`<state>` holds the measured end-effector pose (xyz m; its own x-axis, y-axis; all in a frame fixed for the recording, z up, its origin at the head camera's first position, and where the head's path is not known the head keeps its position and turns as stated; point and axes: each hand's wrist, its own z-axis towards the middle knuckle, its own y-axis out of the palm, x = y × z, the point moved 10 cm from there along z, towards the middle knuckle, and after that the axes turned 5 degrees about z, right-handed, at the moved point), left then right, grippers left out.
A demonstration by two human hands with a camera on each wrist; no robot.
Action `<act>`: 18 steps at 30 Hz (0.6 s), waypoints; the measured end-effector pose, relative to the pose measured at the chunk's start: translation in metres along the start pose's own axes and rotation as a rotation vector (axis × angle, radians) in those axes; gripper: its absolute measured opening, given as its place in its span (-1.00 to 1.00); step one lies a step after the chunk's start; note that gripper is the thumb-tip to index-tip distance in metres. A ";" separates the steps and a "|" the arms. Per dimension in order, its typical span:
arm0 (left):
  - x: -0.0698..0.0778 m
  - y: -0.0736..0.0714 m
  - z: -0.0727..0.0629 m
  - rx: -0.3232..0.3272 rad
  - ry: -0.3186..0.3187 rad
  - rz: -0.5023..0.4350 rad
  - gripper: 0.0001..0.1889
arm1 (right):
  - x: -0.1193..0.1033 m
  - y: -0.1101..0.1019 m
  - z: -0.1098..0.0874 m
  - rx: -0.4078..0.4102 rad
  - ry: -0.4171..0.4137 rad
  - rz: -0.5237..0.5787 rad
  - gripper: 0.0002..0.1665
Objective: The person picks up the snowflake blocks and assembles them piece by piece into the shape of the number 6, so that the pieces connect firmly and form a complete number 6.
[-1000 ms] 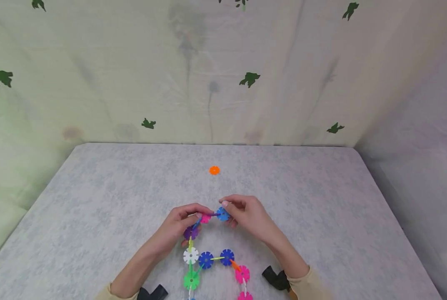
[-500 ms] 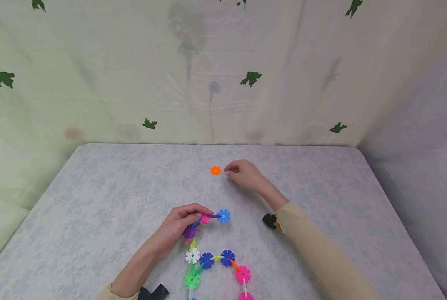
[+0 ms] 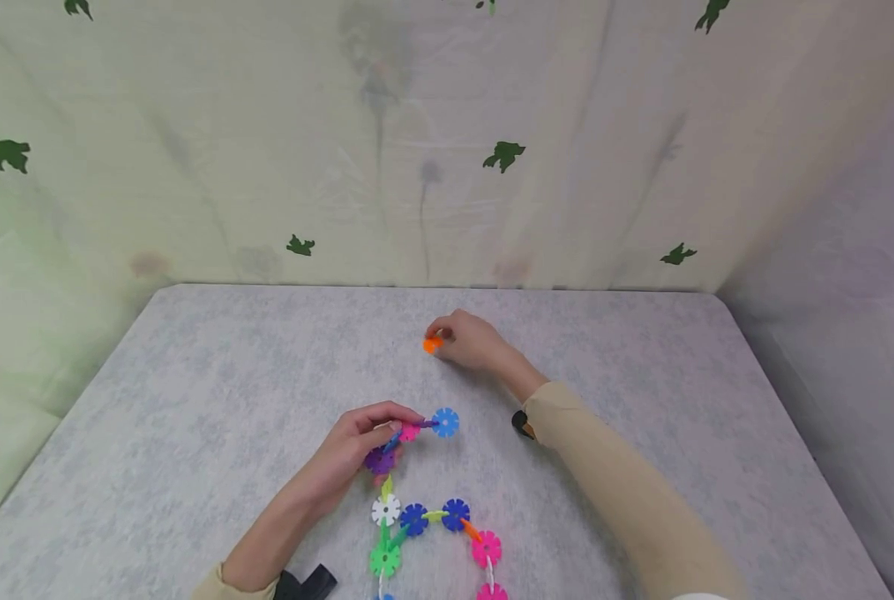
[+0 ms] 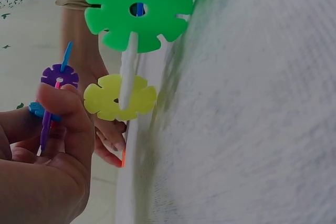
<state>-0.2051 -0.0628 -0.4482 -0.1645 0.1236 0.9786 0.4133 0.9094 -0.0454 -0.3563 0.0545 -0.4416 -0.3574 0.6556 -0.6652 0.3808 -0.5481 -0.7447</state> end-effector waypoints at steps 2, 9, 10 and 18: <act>-0.001 0.000 0.000 0.001 -0.002 -0.006 -0.72 | 0.000 0.001 0.000 -0.002 0.004 -0.007 -0.68; -0.004 -0.001 -0.001 -0.012 -0.024 -0.054 -0.72 | 0.001 -0.001 -0.005 -0.006 0.059 0.063 -0.73; -0.004 -0.001 -0.001 -0.011 -0.026 -0.058 -0.72 | 0.001 -0.002 -0.007 -0.006 0.067 0.077 -0.74; -0.004 -0.004 -0.001 0.002 -0.030 -0.037 -0.74 | -0.006 -0.013 -0.040 0.029 0.037 0.148 -0.85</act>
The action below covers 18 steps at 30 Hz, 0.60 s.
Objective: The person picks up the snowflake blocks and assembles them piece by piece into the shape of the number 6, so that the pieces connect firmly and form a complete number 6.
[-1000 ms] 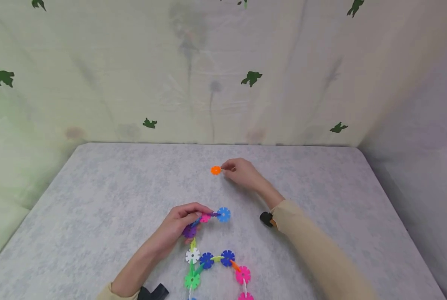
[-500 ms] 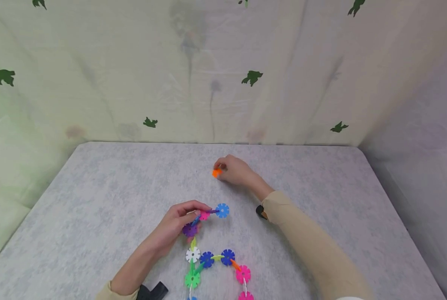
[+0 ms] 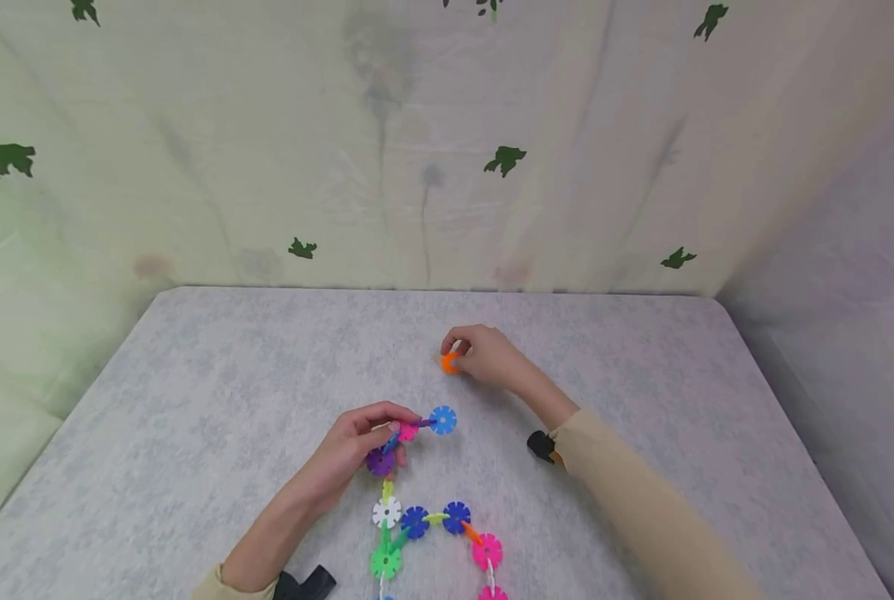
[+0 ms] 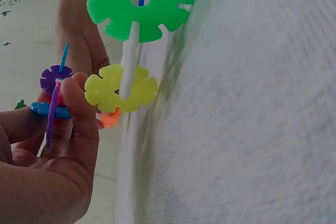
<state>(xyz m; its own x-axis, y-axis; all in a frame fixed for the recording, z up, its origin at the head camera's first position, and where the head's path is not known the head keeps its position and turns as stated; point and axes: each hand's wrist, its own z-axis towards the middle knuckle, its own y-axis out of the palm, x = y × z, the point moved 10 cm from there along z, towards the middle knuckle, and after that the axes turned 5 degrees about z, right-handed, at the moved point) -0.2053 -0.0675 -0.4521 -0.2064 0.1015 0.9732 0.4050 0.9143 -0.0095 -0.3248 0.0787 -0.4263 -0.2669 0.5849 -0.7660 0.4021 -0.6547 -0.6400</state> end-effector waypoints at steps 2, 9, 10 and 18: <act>0.000 -0.001 0.000 0.005 0.001 0.007 -0.74 | -0.003 -0.003 -0.013 0.020 -0.012 0.032 -0.84; 0.000 -0.001 0.001 0.015 0.001 0.004 -0.74 | -0.008 -0.011 -0.068 0.153 0.001 0.150 -0.77; 0.001 0.000 0.001 0.013 0.001 -0.001 -0.74 | -0.009 -0.011 -0.076 0.173 0.004 0.167 -0.77; 0.002 0.001 0.000 0.017 0.009 0.009 -0.70 | -0.005 -0.004 -0.115 0.283 0.033 0.340 -0.84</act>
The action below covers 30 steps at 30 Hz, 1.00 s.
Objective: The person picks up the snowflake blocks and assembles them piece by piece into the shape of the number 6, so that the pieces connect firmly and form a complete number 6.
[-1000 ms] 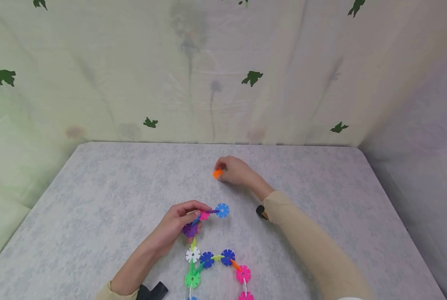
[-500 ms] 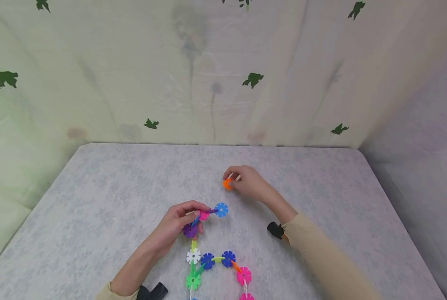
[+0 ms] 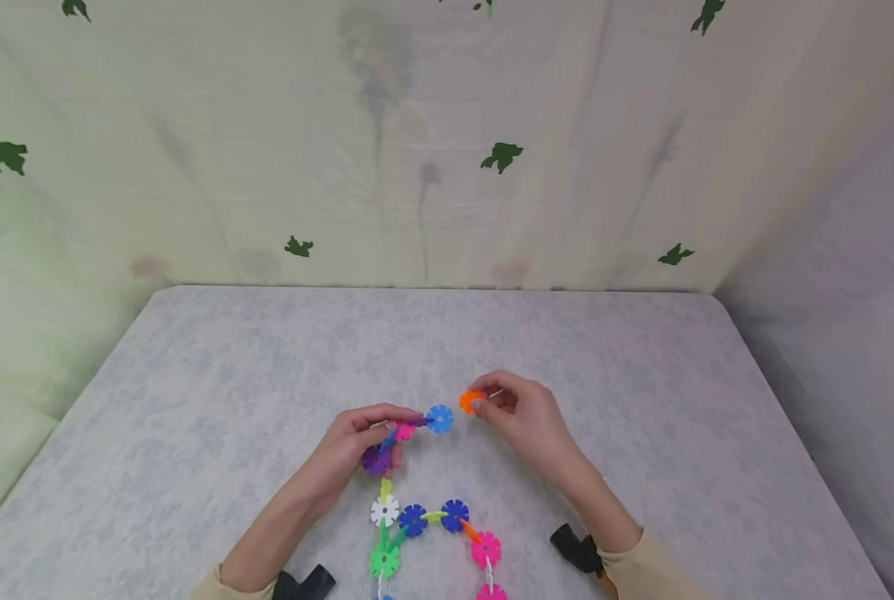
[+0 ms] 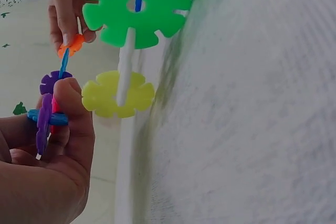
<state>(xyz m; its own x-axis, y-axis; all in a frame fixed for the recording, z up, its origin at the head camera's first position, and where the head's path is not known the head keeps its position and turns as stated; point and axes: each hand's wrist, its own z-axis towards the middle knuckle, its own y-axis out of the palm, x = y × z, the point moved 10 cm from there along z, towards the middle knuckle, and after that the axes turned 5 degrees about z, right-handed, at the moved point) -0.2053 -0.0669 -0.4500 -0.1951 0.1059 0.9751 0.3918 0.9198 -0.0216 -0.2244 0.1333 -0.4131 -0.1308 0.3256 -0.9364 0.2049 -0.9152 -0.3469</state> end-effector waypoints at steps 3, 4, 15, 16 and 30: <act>0.001 -0.001 -0.001 0.013 0.007 0.009 -0.69 | -0.002 0.002 -0.007 0.025 -0.003 0.053 -0.86; 0.002 -0.002 -0.001 0.017 0.007 0.011 -0.69 | -0.003 0.003 -0.008 0.029 -0.004 0.065 -0.87; 0.000 0.002 -0.002 0.007 -0.021 -0.048 -0.69 | -0.007 0.013 -0.016 -0.003 -0.021 0.199 -0.91; 0.000 0.002 -0.001 0.007 -0.024 -0.059 -0.69 | -0.007 0.014 -0.016 -0.003 -0.021 0.213 -0.92; -0.004 0.001 0.000 0.023 -0.026 -0.121 -0.70 | -0.012 0.021 -0.019 0.001 -0.040 0.294 -0.92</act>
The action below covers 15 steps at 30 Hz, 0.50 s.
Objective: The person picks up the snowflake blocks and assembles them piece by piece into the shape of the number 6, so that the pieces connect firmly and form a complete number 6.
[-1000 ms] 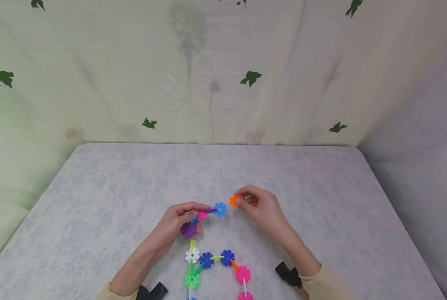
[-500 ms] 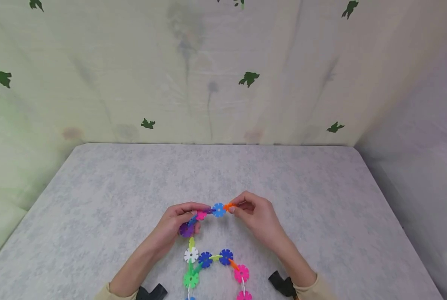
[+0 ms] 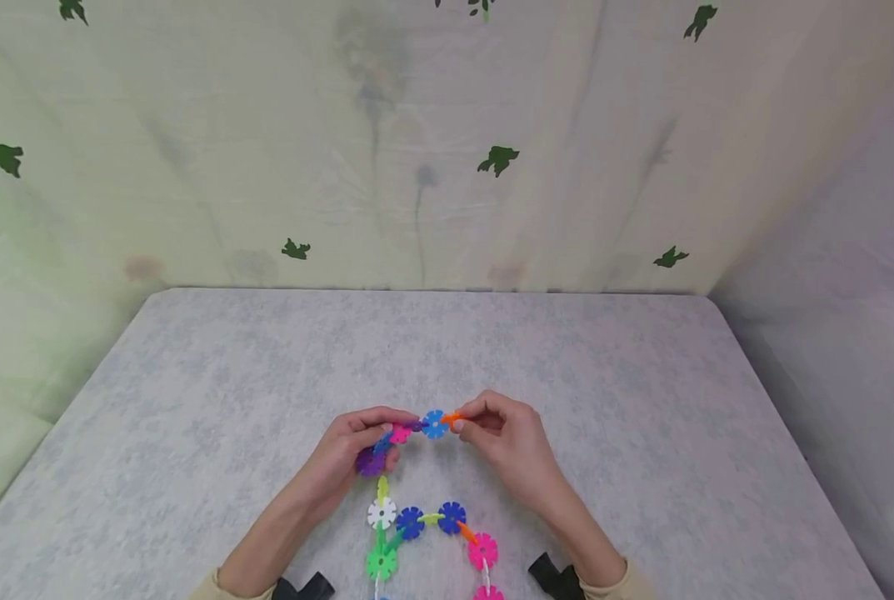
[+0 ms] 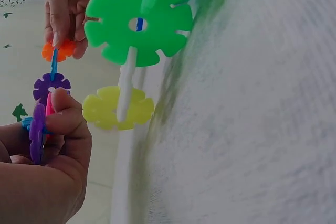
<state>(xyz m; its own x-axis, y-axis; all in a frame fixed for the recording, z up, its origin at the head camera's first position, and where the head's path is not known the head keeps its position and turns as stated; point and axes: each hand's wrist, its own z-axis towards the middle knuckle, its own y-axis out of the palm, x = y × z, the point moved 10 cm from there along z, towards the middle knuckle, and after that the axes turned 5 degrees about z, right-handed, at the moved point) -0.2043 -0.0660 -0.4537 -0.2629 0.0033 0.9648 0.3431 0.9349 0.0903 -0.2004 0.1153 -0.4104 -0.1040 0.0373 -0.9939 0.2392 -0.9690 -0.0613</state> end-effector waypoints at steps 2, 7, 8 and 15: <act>0.000 0.000 0.000 -0.006 0.007 0.007 -0.71 | 0.003 -0.001 0.001 -0.017 0.013 0.011 -0.91; 0.001 -0.004 0.001 -0.001 0.025 0.056 -0.71 | 0.008 -0.006 0.003 -0.003 0.074 -0.080 -0.79; 0.002 -0.005 0.001 0.004 0.029 0.066 -0.71 | 0.007 -0.009 0.003 0.022 0.082 -0.132 -0.75; 0.004 -0.019 0.003 0.093 0.046 0.115 -0.74 | -0.020 -0.008 -0.013 0.130 -0.015 -0.403 -0.80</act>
<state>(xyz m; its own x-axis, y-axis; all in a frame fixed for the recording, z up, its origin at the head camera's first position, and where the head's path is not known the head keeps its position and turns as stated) -0.2145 -0.0824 -0.4524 -0.1840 0.0980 0.9780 0.2832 0.9581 -0.0427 -0.1875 0.1259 -0.3911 -0.1789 0.4171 -0.8910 0.0524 -0.9003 -0.4320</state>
